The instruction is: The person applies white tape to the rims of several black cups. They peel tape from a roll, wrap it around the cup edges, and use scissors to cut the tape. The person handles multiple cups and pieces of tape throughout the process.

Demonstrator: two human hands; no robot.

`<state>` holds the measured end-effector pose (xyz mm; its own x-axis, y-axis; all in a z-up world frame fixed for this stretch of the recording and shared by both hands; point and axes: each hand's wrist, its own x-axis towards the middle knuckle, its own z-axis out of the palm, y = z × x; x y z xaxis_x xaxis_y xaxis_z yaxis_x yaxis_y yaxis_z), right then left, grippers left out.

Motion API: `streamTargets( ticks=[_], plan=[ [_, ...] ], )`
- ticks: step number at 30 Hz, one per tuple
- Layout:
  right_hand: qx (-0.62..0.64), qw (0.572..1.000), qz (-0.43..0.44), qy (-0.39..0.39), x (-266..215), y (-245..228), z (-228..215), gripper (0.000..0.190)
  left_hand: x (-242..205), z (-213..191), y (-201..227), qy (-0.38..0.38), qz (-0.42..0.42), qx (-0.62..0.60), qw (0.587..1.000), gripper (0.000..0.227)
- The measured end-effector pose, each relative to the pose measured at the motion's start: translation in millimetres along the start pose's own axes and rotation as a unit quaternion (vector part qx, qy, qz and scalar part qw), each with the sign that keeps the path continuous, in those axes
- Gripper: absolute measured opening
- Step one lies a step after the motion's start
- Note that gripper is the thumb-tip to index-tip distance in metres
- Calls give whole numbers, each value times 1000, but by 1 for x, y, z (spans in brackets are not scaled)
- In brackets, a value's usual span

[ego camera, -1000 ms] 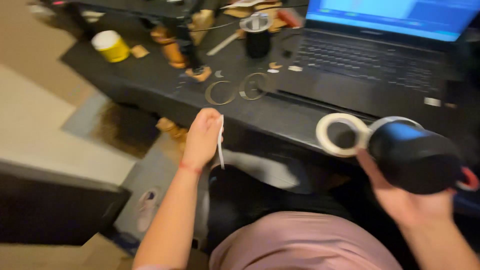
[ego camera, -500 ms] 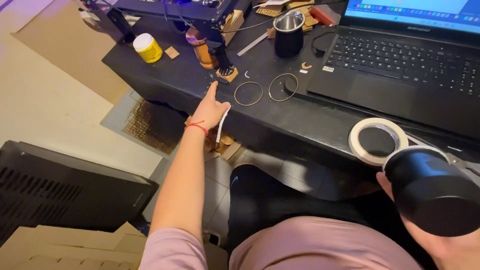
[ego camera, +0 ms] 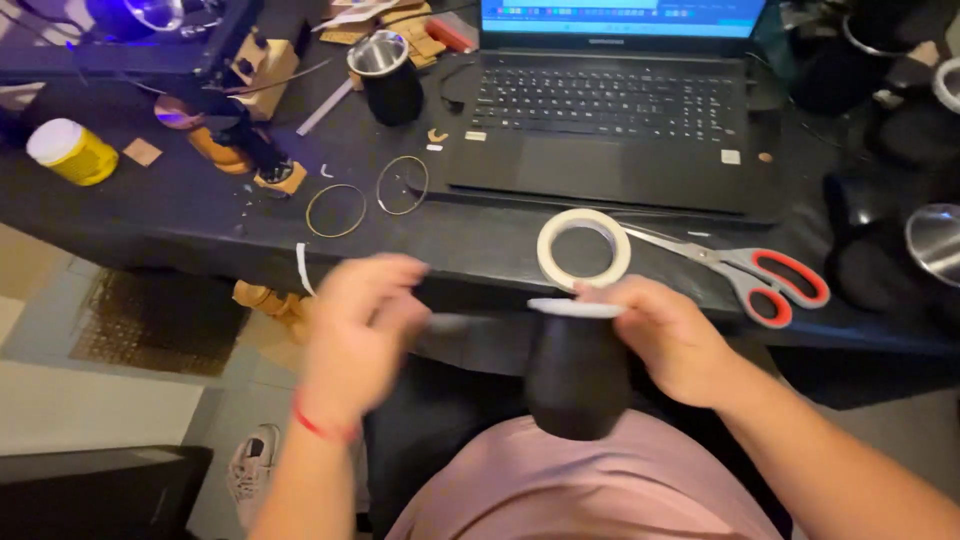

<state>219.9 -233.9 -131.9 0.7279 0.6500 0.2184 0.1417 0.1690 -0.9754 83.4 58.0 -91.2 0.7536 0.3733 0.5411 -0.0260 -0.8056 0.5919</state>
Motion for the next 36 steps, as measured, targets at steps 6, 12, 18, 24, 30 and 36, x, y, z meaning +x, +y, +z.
streamTargets(
  ticks=[6, 12, 18, 24, 30, 36],
  plan=[
    [-203, 929, -210, -229, 27, -62, 25, 25, -2, 16, 74, -179, 171, -205, 947, 35],
    [-265, 928, -180, -191, 31, -58, 12, 40, 5, 35, 67, -169, 179, -199, 949, 9],
    [174, 958, -6, -230, 35, -19, -5, 97, 8, 57, 54, -151, 136, -436, 877, 12],
    [374, 887, 36, -269, 21, -23, 19, 104, 6, 79, 51, -123, 130, -594, 784, 16],
    [241, 951, 99, -168, 19, -21, 11, 102, 13, 51, 49, -170, 145, -472, 853, 22],
    [-246, 933, 255, -52, 30, -105, 40, 119, 9, 38, 73, -193, 168, -205, 945, 25]
  ],
)
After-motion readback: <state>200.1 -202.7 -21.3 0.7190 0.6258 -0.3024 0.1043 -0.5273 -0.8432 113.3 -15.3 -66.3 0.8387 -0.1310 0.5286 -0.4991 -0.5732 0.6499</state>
